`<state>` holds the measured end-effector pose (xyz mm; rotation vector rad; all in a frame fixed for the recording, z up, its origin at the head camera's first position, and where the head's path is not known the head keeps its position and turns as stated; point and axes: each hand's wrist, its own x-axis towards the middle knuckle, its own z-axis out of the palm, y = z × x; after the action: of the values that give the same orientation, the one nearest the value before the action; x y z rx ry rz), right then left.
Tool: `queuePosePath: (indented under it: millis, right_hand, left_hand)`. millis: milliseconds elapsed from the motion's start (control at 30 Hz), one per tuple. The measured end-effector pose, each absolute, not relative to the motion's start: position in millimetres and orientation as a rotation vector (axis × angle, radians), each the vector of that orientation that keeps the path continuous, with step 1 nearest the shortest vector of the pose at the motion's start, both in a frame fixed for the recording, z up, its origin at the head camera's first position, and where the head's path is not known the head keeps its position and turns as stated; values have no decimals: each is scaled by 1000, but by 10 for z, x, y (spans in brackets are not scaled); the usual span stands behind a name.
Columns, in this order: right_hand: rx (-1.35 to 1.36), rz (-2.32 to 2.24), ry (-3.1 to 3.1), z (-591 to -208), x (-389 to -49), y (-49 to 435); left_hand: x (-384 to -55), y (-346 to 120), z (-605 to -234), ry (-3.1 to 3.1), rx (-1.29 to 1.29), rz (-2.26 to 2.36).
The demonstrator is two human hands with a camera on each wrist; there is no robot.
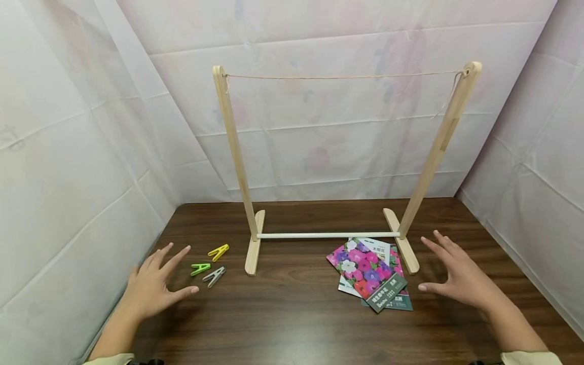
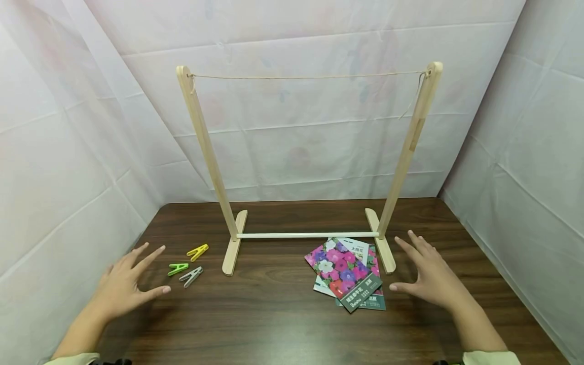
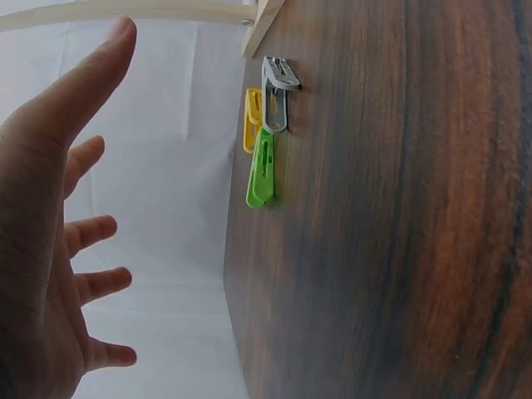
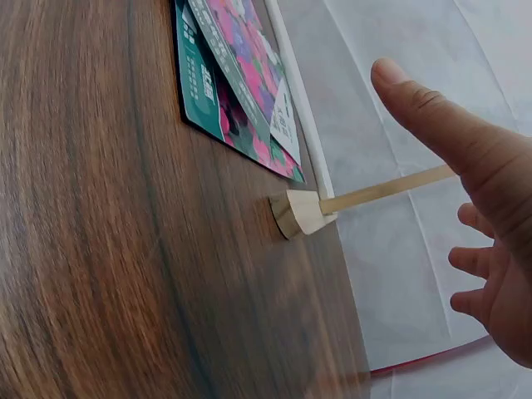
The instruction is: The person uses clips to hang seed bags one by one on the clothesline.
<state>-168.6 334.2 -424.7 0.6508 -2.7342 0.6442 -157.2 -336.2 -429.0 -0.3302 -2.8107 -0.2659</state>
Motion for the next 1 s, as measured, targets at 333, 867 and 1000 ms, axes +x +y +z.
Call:
queuePosePath:
  millis: [333,867,1000]
  right_hand:
    - [577,849,-2741,-4328,-1723,3186]
    - [571,1198,-2757,-4449,-1869,3084]
    - [568,1388,-2769,-4504,-1916,3080]
  left_hand:
    - [-1586,-3314,-4356,-2718,-426,-536]
    - [-1609,-3247,-4506,-2695,-421,-849]
    - [-1638,-3224,-4571,-2670,-448,-878]
